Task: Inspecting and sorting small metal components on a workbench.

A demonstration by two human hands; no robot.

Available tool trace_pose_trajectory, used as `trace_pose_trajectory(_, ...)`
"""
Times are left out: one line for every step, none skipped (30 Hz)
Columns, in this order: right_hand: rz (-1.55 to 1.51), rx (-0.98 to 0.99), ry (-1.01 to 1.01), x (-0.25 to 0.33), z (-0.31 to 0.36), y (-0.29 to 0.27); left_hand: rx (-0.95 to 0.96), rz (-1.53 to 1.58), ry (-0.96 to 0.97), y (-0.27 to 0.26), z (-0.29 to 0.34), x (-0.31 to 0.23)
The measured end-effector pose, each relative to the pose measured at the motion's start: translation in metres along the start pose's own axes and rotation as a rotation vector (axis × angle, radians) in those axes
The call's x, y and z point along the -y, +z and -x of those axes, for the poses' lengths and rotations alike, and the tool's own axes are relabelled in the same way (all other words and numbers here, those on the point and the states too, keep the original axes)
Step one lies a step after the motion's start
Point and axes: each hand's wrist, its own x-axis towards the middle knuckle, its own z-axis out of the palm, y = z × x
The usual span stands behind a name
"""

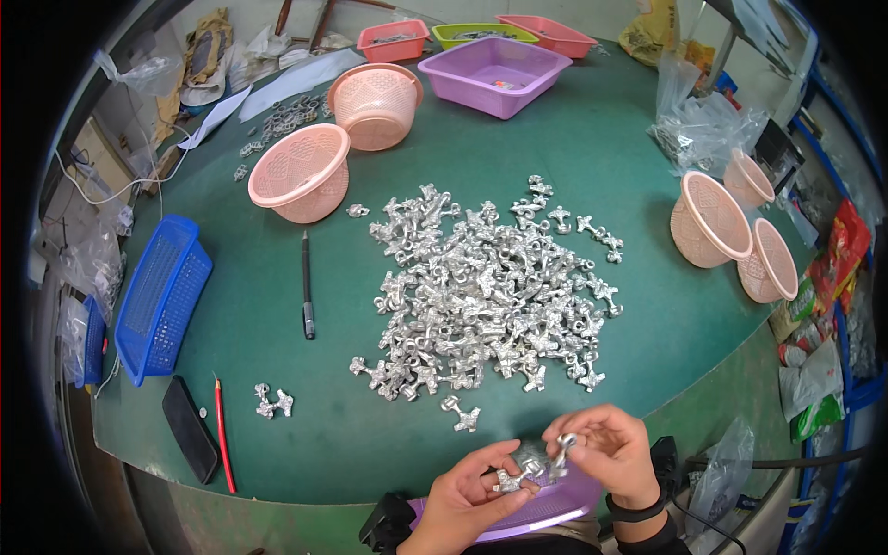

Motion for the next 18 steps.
trace_pose_trajectory(-0.041, -0.032, -0.036, 0.0, 0.001, -0.001, -0.03, -0.049, -0.035, 0.001, 0.001, 0.0)
trace_pose_trajectory(-0.082, -0.064, -0.071, -0.001, 0.002, -0.002, -0.06, -0.098, -0.07, 0.001, 0.002, 0.0)
trace_pose_trajectory(-0.115, -0.067, -0.067, 0.0, 0.003, -0.003, -0.062, -0.097, -0.069, 0.004, 0.002, -0.001)
trace_pose_trajectory(-0.118, -0.064, -0.065, -0.002, 0.003, -0.002, -0.075, -0.119, -0.041, 0.007, 0.002, -0.002)
trace_pose_trajectory(-0.197, -0.082, -0.069, -0.003, 0.004, 0.001, -0.088, -0.142, -0.014, 0.009, 0.003, -0.003)
trace_pose_trajectory(-0.277, -0.101, -0.072, -0.005, 0.005, 0.003, -0.092, -0.143, -0.012, 0.009, 0.004, -0.002)
trace_pose_trajectory(-0.276, -0.102, -0.069, -0.008, 0.006, 0.003, -0.106, -0.214, -0.026, 0.008, 0.004, 0.0)
trace_pose_trajectory(-0.395, -0.077, -0.028, -0.011, 0.008, 0.004, -0.119, -0.285, -0.04, 0.006, 0.004, 0.002)
trace_pose_trajectory(-0.513, -0.051, 0.014, -0.014, 0.009, 0.005, -0.119, -0.282, -0.042, 0.004, 0.003, 0.006)
trace_pose_trajectory(-0.515, -0.049, 0.016, -0.016, 0.011, 0.006, -0.144, -0.202, 0.01, 0.005, 0.001, 0.008)
trace_pose_trajectory(-0.543, -0.033, 0.001, -0.016, 0.01, 0.011, -0.167, -0.122, 0.061, 0.006, 0.0, 0.008)
trace_pose_trajectory(-0.57, -0.017, -0.013, -0.018, 0.009, 0.014, -0.169, -0.122, 0.061, 0.008, 0.001, 0.009)
trace_pose_trajectory(-0.519, -0.169, 0.002, -0.016, 0.01, 0.023, -0.19, -0.081, 0.024, 0.012, 0.002, 0.009)
trace_pose_trajectory(-0.52, -0.167, 0.003, -0.018, 0.01, 0.02, -0.211, -0.042, -0.01, 0.015, 0.003, 0.007)
trace_pose_trajectory(-0.452, -0.071, -0.062, -0.023, 0.009, 0.015, -0.213, -0.043, -0.01, 0.014, 0.003, 0.006)
trace_pose_trajectory(-0.38, 0.023, -0.127, -0.025, 0.008, 0.01, -0.146, 0.052, -0.016, 0.012, 0.004, 0.005)
trace_pose_trajectory(-0.38, 0.021, -0.128, -0.025, 0.008, 0.009, -0.079, 0.147, -0.022, 0.01, 0.004, 0.004)
trace_pose_trajectory(-0.357, 0.03, -0.089, -0.024, 0.008, 0.007, -0.077, 0.147, -0.024, 0.009, 0.004, 0.004)
